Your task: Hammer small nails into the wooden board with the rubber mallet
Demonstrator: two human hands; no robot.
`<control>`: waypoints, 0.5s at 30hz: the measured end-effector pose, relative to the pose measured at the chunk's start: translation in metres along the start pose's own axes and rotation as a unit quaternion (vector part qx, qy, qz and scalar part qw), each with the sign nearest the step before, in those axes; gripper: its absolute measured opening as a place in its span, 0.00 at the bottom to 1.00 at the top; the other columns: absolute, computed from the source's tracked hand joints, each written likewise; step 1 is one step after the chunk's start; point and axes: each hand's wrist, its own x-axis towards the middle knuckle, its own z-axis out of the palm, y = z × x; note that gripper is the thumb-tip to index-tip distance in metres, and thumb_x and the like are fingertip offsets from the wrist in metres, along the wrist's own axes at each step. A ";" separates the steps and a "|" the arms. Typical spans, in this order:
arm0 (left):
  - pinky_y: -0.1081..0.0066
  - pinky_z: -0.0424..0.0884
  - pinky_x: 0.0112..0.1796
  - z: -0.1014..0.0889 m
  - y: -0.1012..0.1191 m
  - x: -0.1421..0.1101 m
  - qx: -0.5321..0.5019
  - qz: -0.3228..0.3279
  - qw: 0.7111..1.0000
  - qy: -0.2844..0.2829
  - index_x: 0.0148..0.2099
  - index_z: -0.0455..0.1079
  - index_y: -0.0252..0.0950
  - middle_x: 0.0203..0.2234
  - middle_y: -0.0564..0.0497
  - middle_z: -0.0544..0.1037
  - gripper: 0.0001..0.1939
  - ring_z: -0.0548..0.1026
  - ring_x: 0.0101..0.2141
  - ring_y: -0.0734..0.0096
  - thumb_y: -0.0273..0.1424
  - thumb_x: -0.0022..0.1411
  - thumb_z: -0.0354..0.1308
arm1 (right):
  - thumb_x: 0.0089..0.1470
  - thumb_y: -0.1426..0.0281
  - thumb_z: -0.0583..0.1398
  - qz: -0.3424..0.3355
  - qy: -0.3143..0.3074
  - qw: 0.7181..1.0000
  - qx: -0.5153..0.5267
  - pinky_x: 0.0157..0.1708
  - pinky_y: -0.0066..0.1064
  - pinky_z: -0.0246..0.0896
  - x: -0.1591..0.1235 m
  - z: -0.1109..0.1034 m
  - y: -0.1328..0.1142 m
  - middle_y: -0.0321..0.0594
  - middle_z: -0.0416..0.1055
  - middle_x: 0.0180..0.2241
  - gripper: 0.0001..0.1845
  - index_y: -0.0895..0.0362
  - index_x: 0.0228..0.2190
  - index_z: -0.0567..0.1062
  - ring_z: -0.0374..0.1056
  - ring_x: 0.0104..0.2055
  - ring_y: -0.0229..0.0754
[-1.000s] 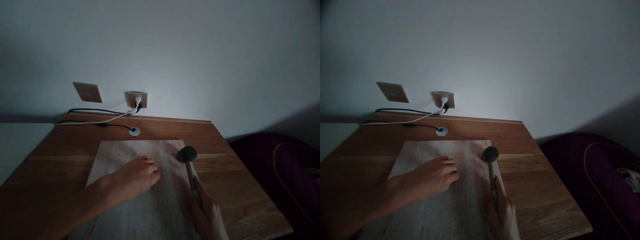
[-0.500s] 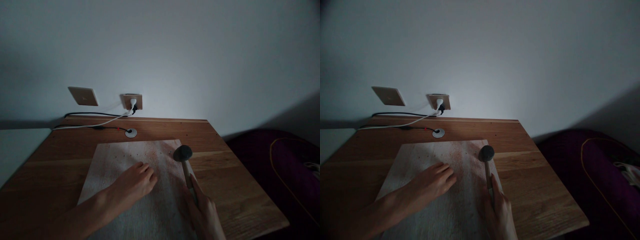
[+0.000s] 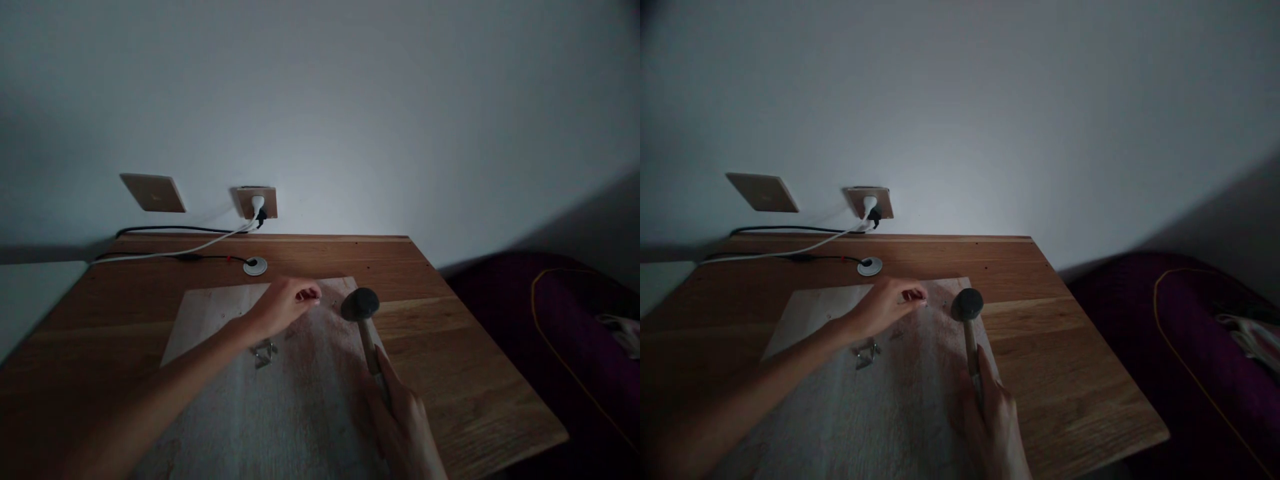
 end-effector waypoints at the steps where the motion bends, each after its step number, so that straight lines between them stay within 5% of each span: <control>1: 0.71 0.73 0.39 0.002 -0.004 0.005 -0.005 -0.006 1.000 0.008 0.38 0.80 0.35 0.31 0.52 0.84 0.04 0.80 0.33 0.70 0.21 0.65 0.66 | 0.68 0.44 0.51 0.000 0.001 1.000 0.005 0.35 0.36 0.75 0.000 0.000 0.000 0.57 0.86 0.40 0.47 0.71 0.68 0.69 0.83 0.36 0.54; 8: 0.71 0.72 0.39 0.007 -0.016 0.013 0.013 -0.012 1.000 -0.002 0.40 0.81 0.34 0.32 0.51 0.85 0.05 0.80 0.33 0.69 0.22 0.65 0.65 | 0.70 0.47 0.51 -0.011 0.017 1.000 -0.010 0.22 0.35 0.69 -0.001 0.001 0.004 0.42 0.80 0.22 0.42 0.67 0.68 0.69 0.71 0.17 0.47; 12: 0.71 0.72 0.38 0.008 -0.019 0.010 0.019 -0.011 1.000 0.001 0.39 0.81 0.35 0.32 0.51 0.85 0.05 0.80 0.32 0.69 0.22 0.64 0.64 | 0.70 0.48 0.52 -0.055 0.041 0.998 -0.004 0.37 0.39 0.77 0.000 0.003 0.005 0.57 0.86 0.42 0.39 0.66 0.66 0.72 0.84 0.38 0.55; 15: 0.70 0.73 0.39 0.010 -0.021 0.008 0.023 -0.005 1.000 0.004 0.38 0.80 0.35 0.32 0.51 0.85 0.05 0.80 0.33 0.68 0.22 0.64 0.64 | 0.70 0.49 0.52 -0.029 0.047 0.998 0.002 0.44 0.41 0.77 0.000 0.005 0.002 0.58 0.85 0.47 0.39 0.66 0.66 0.72 0.83 0.46 0.58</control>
